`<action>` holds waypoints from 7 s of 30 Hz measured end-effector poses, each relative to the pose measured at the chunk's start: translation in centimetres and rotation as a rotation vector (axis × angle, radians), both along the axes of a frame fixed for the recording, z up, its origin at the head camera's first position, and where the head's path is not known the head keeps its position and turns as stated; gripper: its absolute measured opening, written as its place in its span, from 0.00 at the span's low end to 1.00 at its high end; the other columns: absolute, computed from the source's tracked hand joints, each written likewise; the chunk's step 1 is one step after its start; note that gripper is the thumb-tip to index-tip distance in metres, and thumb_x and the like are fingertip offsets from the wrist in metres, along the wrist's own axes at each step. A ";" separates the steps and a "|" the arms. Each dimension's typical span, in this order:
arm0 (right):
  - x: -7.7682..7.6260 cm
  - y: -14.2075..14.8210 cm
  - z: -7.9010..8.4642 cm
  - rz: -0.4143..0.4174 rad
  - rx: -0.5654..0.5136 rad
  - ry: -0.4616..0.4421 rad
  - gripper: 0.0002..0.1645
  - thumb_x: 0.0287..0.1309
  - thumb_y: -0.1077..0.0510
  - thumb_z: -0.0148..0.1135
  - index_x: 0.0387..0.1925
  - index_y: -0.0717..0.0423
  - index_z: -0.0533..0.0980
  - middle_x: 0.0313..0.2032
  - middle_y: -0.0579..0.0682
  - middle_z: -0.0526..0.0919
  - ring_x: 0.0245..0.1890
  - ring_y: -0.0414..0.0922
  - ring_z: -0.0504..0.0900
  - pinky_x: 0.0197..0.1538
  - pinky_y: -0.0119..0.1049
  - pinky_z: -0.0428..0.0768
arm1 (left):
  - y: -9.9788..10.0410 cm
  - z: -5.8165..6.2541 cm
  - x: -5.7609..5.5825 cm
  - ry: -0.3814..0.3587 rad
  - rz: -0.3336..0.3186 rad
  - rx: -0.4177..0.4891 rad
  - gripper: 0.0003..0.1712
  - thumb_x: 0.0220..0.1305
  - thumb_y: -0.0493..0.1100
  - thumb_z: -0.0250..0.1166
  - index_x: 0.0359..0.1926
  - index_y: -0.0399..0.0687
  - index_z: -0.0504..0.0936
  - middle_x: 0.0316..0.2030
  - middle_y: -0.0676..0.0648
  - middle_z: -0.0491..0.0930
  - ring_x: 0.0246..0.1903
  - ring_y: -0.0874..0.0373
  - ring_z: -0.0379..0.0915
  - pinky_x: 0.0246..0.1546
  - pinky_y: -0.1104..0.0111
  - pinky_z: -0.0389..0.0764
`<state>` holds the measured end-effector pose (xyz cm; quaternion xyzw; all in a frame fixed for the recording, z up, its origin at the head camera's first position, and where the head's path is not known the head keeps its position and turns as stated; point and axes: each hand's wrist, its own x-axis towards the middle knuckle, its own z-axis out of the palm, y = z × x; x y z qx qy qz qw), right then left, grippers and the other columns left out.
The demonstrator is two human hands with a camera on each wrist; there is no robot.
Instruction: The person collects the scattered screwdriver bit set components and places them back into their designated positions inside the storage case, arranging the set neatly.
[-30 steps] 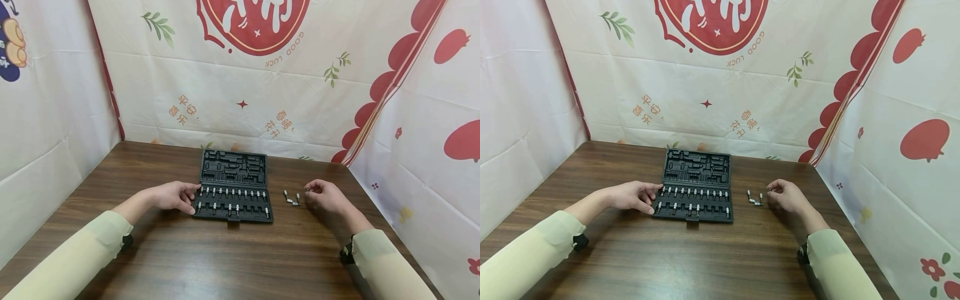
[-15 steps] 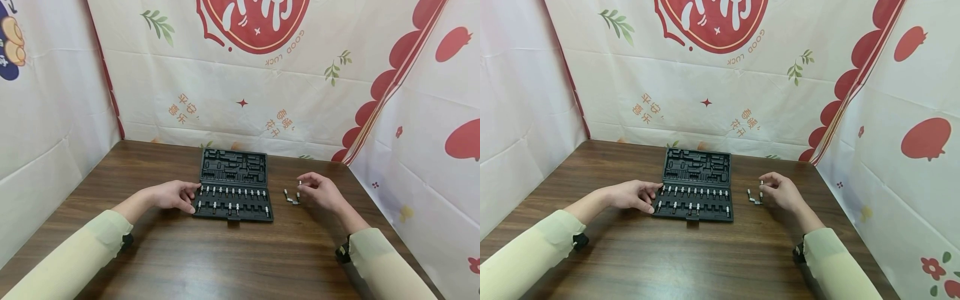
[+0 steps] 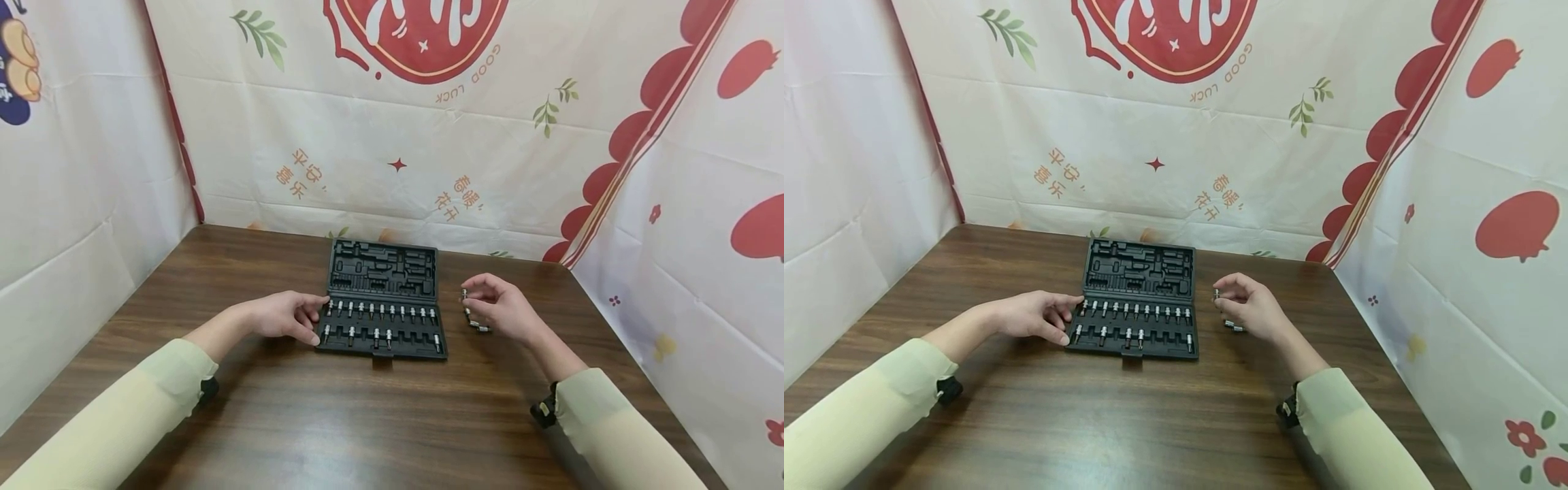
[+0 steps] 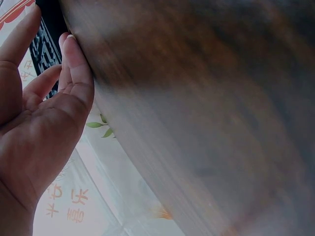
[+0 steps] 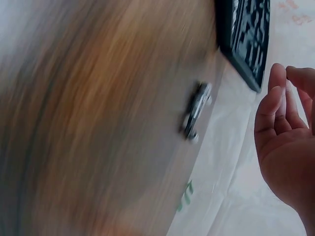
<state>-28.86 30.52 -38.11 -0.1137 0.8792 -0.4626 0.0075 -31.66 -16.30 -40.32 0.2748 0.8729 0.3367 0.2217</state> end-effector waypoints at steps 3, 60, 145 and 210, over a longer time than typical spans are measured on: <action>0.0 -1.1 0.1 0.019 -0.032 -0.020 0.22 0.76 0.59 0.70 0.64 0.63 0.76 0.52 0.69 0.88 0.36 0.51 0.89 0.33 0.40 0.83 | 0.0 0.0 0.0 -0.001 -0.003 0.003 0.56 0.66 0.48 0.81 0.85 0.35 0.62 0.57 0.41 0.83 0.53 0.55 0.81 0.59 0.59 0.82; -0.3 -21.4 -1.3 0.305 0.341 -0.057 0.09 0.71 0.57 0.73 0.49 0.47 0.82 0.34 0.43 0.88 0.31 0.39 0.83 0.39 0.35 0.80 | -0.3 0.4 0.2 0.016 -0.028 0.012 0.54 0.67 0.48 0.81 0.84 0.33 0.63 0.56 0.41 0.84 0.56 0.52 0.81 0.61 0.59 0.80; 0.7 -24.4 1.3 0.512 1.015 0.269 0.25 0.76 0.56 0.66 0.18 0.44 0.76 0.19 0.37 0.77 0.24 0.37 0.74 0.40 0.34 0.80 | -0.2 0.2 0.1 0.006 -0.063 0.032 0.54 0.68 0.45 0.79 0.84 0.30 0.60 0.58 0.38 0.82 0.53 0.56 0.84 0.56 0.64 0.84; -1.1 -20.5 1.0 0.405 0.653 0.031 0.16 0.76 0.51 0.70 0.59 0.50 0.89 0.49 0.46 0.92 0.46 0.39 0.87 0.56 0.42 0.86 | 0.1 0.5 0.1 0.009 -0.027 0.010 0.56 0.66 0.46 0.81 0.84 0.31 0.61 0.54 0.41 0.84 0.52 0.55 0.82 0.59 0.61 0.82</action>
